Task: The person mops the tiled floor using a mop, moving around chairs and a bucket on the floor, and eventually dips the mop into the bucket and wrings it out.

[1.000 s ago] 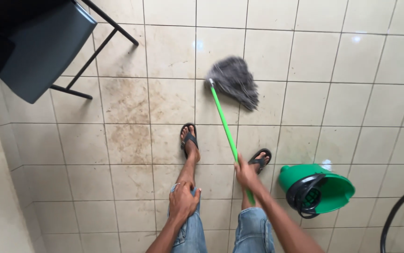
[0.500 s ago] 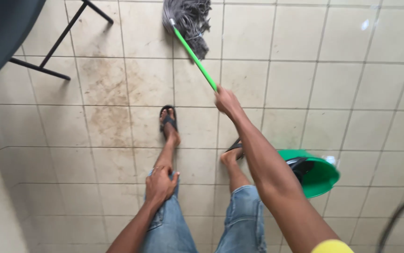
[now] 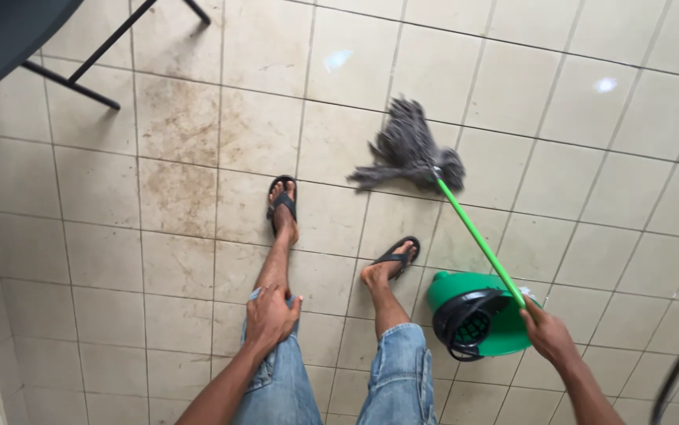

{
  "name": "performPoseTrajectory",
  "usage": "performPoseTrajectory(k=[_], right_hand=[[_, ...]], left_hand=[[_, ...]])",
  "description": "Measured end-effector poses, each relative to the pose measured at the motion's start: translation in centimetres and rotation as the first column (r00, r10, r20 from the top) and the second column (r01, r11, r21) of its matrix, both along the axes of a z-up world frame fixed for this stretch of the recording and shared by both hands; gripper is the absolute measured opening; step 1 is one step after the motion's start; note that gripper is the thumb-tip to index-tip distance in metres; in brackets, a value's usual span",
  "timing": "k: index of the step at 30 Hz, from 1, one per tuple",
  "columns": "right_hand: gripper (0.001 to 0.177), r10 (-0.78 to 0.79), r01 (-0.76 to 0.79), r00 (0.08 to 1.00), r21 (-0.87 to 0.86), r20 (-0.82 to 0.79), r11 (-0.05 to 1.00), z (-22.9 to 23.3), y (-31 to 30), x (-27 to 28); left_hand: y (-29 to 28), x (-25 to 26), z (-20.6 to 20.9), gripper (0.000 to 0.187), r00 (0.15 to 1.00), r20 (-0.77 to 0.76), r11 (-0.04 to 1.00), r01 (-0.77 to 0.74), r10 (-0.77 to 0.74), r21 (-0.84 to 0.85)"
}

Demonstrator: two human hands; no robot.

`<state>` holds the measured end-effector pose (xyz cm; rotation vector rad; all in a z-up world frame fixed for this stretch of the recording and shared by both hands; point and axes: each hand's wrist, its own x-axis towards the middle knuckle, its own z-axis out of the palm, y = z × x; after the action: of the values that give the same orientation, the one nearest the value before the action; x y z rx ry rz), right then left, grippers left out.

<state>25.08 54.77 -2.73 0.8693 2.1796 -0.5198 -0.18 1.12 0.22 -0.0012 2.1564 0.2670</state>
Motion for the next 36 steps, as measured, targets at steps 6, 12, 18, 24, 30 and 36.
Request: performPoseTrajectory(k=[6, 12, 18, 24, 30, 36], right_hand=[[0.048, -0.056, 0.058, 0.996, -0.025, 0.075, 0.998, 1.1, -2.2, -5.4], [0.045, 0.038, -0.053, 0.986, -0.088, -0.16, 0.995, -6.4, -10.2, -19.9], [0.026, 0.006, -0.054, 0.975, -0.213, -0.224, 0.976, -9.9, -17.1, -47.3], [0.028, 0.037, -0.147, 0.913, -0.243, -0.407, 0.959, -14.3, -26.7, -63.7], [0.044, 0.089, -0.202, 0.852, -0.167, -0.516, 0.965, -20.1, -28.7, -57.0], [0.049, 0.208, -0.26, 0.922, -0.122, -0.328, 0.958, -17.1, -17.6, -34.4]], left_hand=[[-0.7, -1.1, 0.2, 0.04, 1.0, 0.003, 1.0, -0.003, 0.003, 0.027], [-2.3, -2.1, -0.2, 0.038, 0.994, -0.067, 0.993, -0.076, 0.082, 0.094], [-3.4, -4.3, 1.9, 0.034, 0.996, 0.042, 0.991, -0.079, 0.074, 0.112], [-3.9, -4.8, 1.5, 0.036, 0.997, 0.038, 0.99, -0.072, 0.068, 0.117], [-3.8, -3.5, 1.4, 0.04, 0.999, -0.006, 0.995, -0.048, 0.048, 0.086], [-2.4, -1.5, 0.6, 0.042, 0.999, -0.034, 0.999, -0.026, 0.028, 0.046]])
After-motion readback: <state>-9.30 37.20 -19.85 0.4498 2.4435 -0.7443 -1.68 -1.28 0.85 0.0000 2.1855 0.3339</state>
